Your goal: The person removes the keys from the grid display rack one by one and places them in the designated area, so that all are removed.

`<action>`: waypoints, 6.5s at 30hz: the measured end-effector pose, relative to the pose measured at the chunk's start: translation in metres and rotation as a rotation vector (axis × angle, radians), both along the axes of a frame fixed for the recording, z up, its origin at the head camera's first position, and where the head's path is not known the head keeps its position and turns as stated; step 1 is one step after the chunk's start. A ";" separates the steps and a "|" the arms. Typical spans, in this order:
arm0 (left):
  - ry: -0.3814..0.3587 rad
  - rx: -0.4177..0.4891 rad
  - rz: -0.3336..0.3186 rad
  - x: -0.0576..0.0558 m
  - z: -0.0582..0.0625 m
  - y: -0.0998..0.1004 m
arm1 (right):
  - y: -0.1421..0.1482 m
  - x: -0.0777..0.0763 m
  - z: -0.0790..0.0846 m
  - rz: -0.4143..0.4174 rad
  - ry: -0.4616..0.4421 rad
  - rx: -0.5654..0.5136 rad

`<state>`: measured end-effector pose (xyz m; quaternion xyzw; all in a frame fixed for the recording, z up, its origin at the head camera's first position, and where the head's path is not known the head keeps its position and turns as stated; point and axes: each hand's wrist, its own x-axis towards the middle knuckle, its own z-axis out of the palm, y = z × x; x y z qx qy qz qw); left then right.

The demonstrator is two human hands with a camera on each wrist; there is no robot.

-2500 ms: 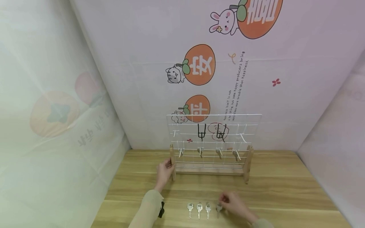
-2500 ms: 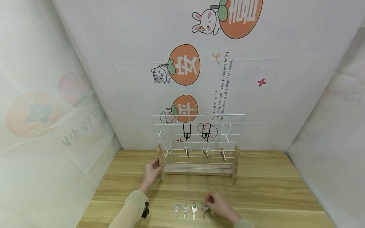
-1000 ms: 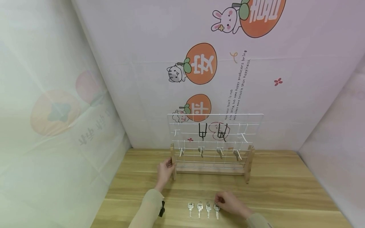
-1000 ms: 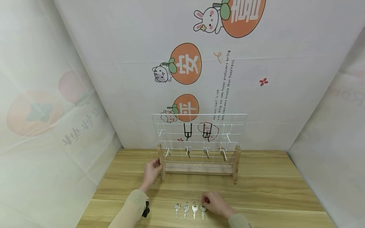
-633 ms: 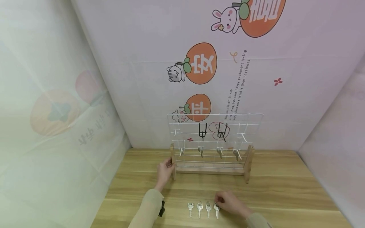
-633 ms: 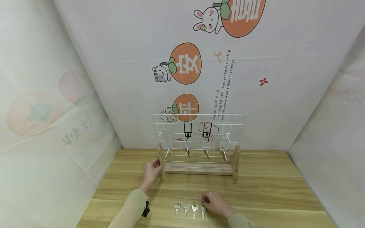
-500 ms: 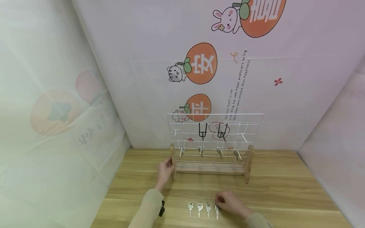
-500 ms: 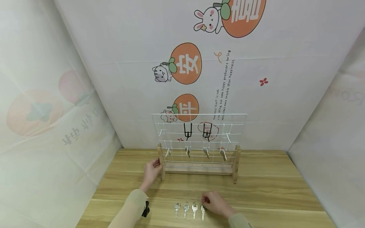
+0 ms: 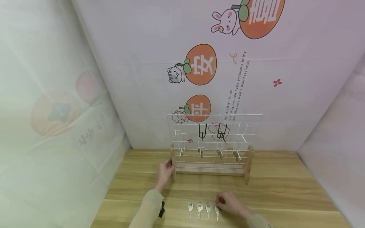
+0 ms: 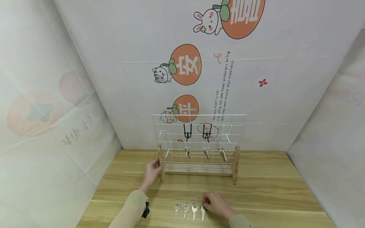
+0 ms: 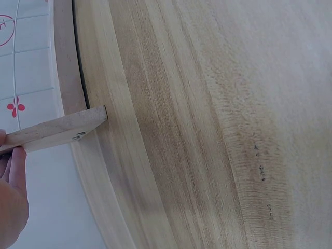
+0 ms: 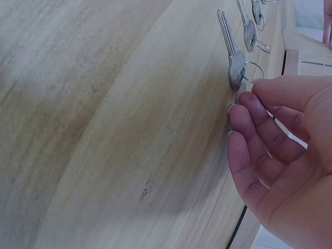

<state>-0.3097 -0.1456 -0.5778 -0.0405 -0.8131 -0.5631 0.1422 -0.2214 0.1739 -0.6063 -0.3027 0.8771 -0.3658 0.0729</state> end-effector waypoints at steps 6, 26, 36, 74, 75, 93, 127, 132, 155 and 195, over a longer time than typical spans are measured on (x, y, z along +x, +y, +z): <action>0.004 0.000 -0.002 -0.001 0.000 0.000 | 0.002 0.001 0.000 -0.020 -0.007 -0.002; -0.023 0.016 -0.020 0.001 0.001 -0.001 | -0.014 -0.011 0.039 -0.135 0.153 -0.098; -0.021 0.026 -0.018 0.002 -0.002 -0.002 | -0.040 -0.024 0.063 -0.252 0.217 -0.188; 0.018 -0.007 -0.021 -0.003 -0.005 -0.004 | -0.140 -0.076 0.066 -0.425 0.216 -0.520; 0.025 -0.006 -0.025 -0.003 -0.005 -0.003 | -0.141 -0.077 0.066 -0.432 0.212 -0.525; 0.002 0.022 -0.032 -0.002 0.000 0.000 | -0.163 -0.097 0.073 -0.546 0.196 -0.526; -0.032 0.020 -0.017 -0.004 0.001 0.000 | -0.167 -0.098 0.080 -0.580 0.160 -0.554; -0.040 0.032 -0.011 -0.004 0.000 0.000 | -0.165 -0.096 0.080 -0.549 0.148 -0.571; 0.010 0.051 -0.020 -0.006 -0.004 0.000 | -0.157 -0.083 0.087 -0.444 0.119 -0.529; -0.068 0.025 -0.024 -0.003 -0.003 -0.001 | -0.130 -0.049 0.074 -0.330 0.012 -0.415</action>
